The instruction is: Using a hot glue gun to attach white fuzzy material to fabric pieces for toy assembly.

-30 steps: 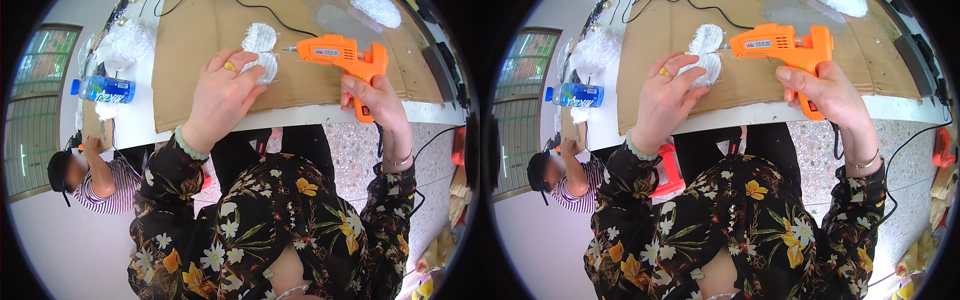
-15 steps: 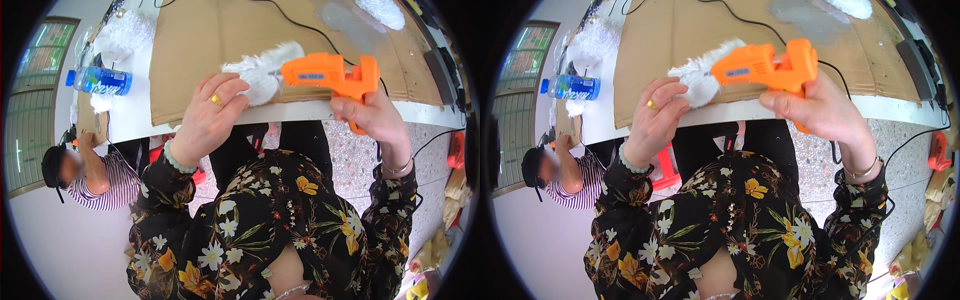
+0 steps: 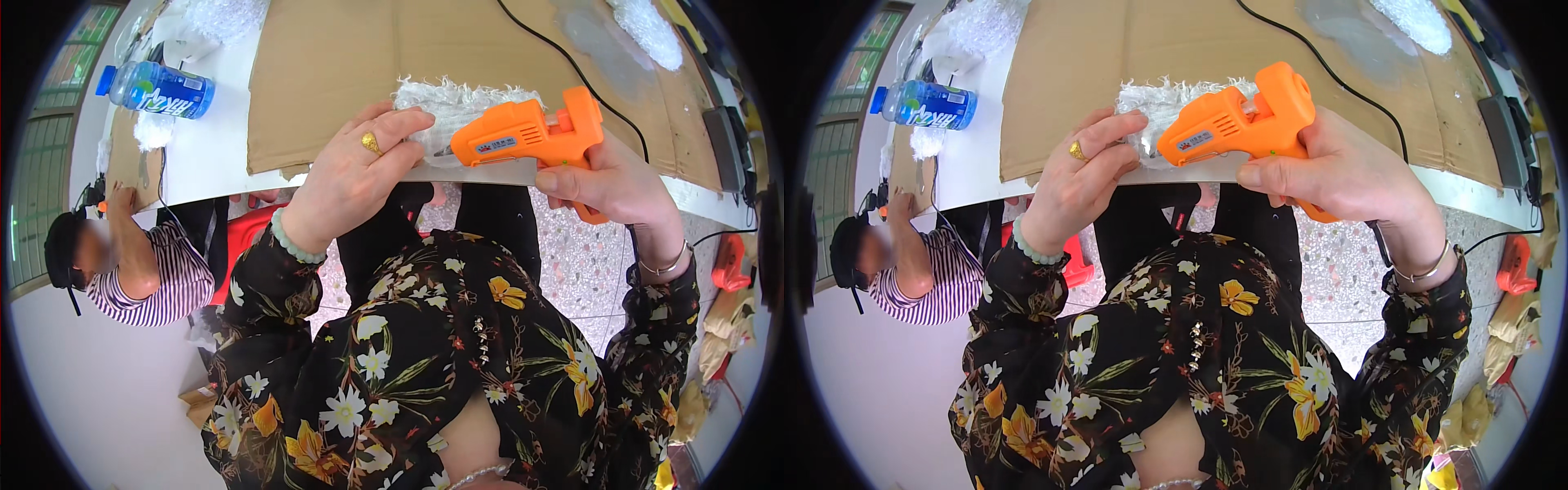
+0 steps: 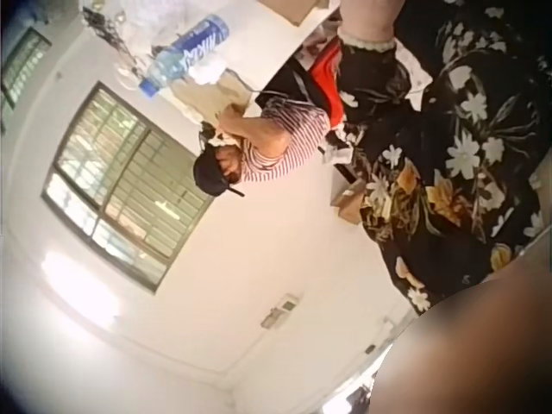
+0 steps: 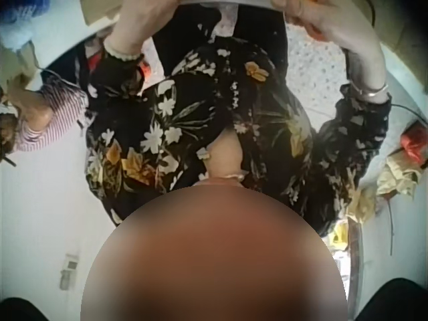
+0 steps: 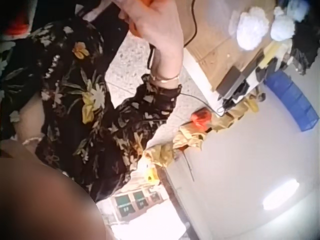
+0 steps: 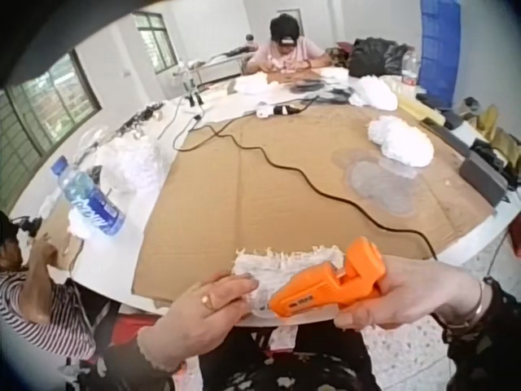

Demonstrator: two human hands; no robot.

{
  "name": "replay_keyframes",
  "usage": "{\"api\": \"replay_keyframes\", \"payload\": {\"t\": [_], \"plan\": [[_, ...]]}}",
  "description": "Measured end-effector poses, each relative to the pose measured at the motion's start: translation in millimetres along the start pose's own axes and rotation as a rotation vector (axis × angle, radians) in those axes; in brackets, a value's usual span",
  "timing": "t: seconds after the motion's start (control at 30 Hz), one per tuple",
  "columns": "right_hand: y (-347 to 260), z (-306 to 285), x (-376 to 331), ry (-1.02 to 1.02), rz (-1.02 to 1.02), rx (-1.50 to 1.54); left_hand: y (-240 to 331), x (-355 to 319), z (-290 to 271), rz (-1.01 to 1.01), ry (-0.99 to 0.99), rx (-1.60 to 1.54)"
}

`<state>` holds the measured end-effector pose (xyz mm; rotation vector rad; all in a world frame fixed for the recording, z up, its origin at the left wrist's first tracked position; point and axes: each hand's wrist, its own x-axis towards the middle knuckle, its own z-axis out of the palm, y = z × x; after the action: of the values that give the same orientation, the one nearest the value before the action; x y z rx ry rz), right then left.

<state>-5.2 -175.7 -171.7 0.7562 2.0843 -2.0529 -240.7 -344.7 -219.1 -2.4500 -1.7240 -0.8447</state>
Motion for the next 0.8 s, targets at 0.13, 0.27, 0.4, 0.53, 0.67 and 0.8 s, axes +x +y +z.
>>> {"api": "replay_keyframes", "payload": {"t": [0.13,0.27,0.4,0.53,0.67,0.8], "plan": [[-11,-5,-2,0.024,0.067,-0.064,-7,18,-12,0.046,-0.008,0.029],[-15,-10,-5,0.173,-0.128,0.089,-21,36,-20,0.079,-0.021,0.085],[-19,-6,-7,0.21,-0.129,0.139,-19,37,-27,0.039,-0.045,0.043],[-18,-15,-1,0.117,0.008,0.021,-18,40,-24,0.06,-0.071,0.076],[-14,-15,2,0.068,-0.027,0.048,-17,48,-20,0.042,-0.097,0.079],[-12,-18,2,0.072,-0.061,0.051,-16,54,-11,0.062,-0.072,0.045]]}}
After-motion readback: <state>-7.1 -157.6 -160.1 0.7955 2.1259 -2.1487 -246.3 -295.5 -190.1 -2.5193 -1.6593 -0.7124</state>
